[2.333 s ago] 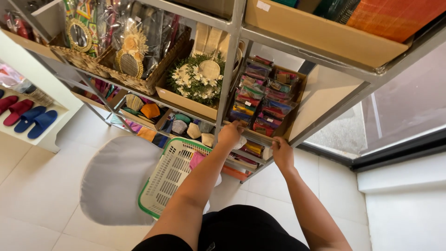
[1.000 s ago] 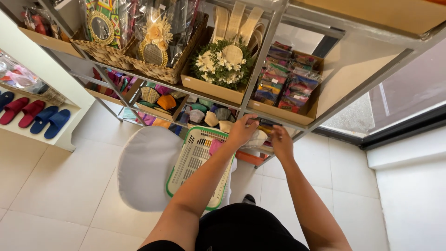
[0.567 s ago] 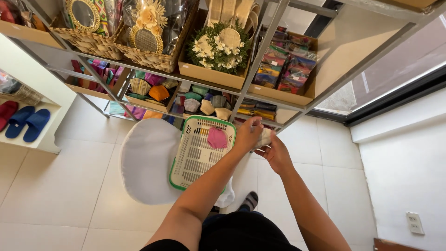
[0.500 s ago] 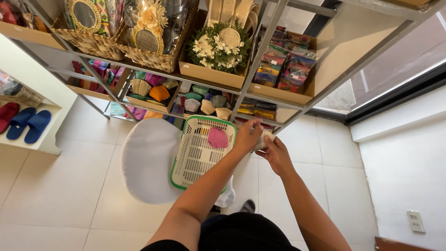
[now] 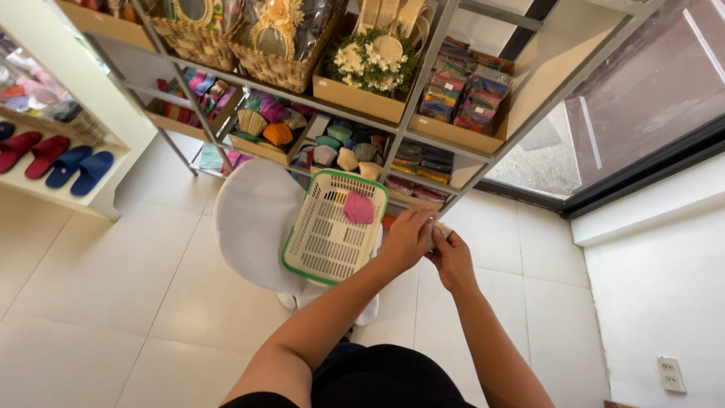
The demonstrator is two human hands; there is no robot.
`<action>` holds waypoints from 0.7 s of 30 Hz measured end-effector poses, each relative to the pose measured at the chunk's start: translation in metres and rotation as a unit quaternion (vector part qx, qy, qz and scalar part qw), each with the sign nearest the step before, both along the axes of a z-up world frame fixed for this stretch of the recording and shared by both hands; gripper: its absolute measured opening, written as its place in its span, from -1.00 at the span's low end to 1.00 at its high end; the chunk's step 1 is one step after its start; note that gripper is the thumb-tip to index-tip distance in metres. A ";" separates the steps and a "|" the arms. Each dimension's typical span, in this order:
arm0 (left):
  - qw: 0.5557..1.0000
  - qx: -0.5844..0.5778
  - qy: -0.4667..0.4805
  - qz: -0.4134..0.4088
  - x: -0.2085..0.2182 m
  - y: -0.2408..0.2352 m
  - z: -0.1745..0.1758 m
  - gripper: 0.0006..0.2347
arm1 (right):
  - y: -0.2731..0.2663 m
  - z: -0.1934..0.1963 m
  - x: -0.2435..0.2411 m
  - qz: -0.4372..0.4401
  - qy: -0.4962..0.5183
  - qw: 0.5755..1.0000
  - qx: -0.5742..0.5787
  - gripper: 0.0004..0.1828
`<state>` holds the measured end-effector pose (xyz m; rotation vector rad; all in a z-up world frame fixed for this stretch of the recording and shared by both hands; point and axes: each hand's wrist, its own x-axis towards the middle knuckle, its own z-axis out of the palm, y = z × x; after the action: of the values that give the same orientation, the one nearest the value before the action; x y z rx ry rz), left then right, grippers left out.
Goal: Organizing small packaged gift items on shelves and wiping down surfaces with a cloth.
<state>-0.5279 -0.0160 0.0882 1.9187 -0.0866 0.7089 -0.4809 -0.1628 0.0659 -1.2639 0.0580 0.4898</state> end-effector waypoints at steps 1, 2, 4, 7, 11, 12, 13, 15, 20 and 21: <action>1.000 -0.003 0.003 0.005 -0.016 -0.010 0.000 -0.76 | -0.011 -0.008 -0.008 0.005 0.003 1.000 -0.003 -0.61; 1.000 -0.009 0.014 -0.014 -0.032 -0.020 -0.001 -0.75 | -0.022 -0.017 -0.017 0.008 -0.003 0.999 0.032 -0.63; 0.999 -0.019 0.023 -0.023 -0.059 -0.036 -0.004 -0.75 | -0.037 -0.027 -0.031 0.022 -0.010 0.998 0.064 -0.63; 0.997 -0.030 0.058 -0.042 -0.096 -0.047 -0.011 -0.70 | -0.047 -0.029 -0.065 -0.012 0.068 0.992 0.106 -0.63; 0.989 -0.024 0.138 -0.044 -0.140 -0.044 -0.012 -0.60 | -0.048 -0.027 -0.110 -0.002 0.087 0.988 0.125 -0.62; 0.984 -0.028 0.172 -0.046 -0.151 -0.042 -0.008 -0.58 | -0.045 -0.026 -0.121 0.006 0.078 0.989 0.128 -0.60; 0.984 -0.026 0.173 -0.044 -0.158 -0.039 -0.008 -0.58 | -0.043 -0.028 -0.126 0.008 0.079 0.988 0.130 -0.60; 0.979 -0.047 0.192 -0.050 -0.170 -0.030 -0.006 -0.60 | -0.035 -0.032 -0.136 0.003 0.052 0.993 0.104 -0.60; 0.973 -0.064 0.219 -0.035 -0.184 -0.006 0.002 -0.64 | -0.009 -0.031 -0.149 -0.014 0.000 0.997 0.078 -0.59; 0.970 -0.070 0.232 -0.029 -0.186 0.002 0.003 -0.65 | -0.001 -0.034 -0.150 -0.026 -0.012 0.997 0.069 -0.60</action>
<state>-0.7137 -0.0135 0.0909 1.8893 0.1946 0.2058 -0.6310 -0.1642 0.0322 -1.1291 0.0365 0.4268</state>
